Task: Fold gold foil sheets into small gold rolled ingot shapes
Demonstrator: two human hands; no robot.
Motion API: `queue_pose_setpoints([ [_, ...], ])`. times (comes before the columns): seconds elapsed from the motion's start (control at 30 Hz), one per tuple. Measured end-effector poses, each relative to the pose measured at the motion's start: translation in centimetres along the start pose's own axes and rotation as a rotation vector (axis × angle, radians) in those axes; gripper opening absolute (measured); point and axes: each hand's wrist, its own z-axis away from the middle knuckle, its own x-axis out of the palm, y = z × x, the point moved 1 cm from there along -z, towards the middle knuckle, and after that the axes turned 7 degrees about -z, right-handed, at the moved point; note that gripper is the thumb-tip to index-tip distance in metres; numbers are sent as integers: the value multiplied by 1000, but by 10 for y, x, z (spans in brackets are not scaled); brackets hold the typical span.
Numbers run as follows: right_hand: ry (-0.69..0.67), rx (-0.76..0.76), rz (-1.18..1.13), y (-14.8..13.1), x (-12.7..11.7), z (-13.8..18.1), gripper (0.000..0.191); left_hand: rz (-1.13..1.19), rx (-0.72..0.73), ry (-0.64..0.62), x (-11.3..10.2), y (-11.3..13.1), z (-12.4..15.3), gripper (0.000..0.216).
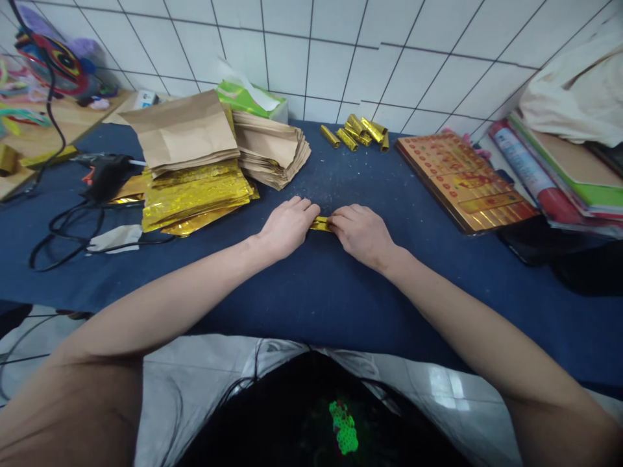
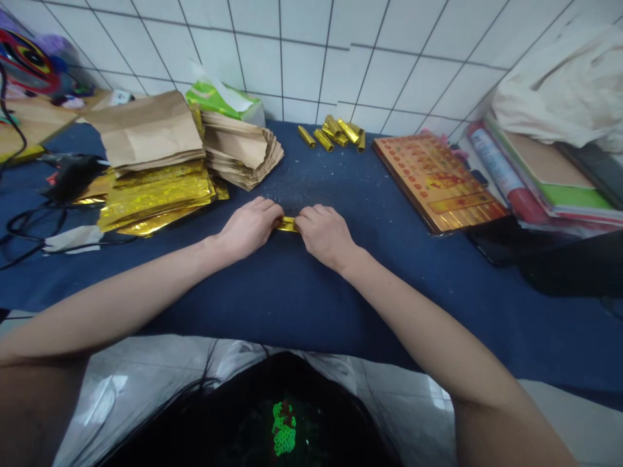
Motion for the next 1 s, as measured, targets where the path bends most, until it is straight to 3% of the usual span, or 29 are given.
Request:
queue_pose_setpoints([
  [0.33, -2, 34, 72, -4, 0, -1, 28, -60, 4, 15, -1, 3, 2, 19],
  [0.57, -26, 30, 112, -4, -4, -1, 28, -110, 70, -48, -8, 4, 3, 22],
  [0.83, -57, 2, 104, -7, -3, 15, 35, -179, 111, -30, -15, 11, 15, 23],
  [1.0, -61, -16, 102, -2, -1, 18, 33, -141, 128, -114, -23, 3, 16, 20],
])
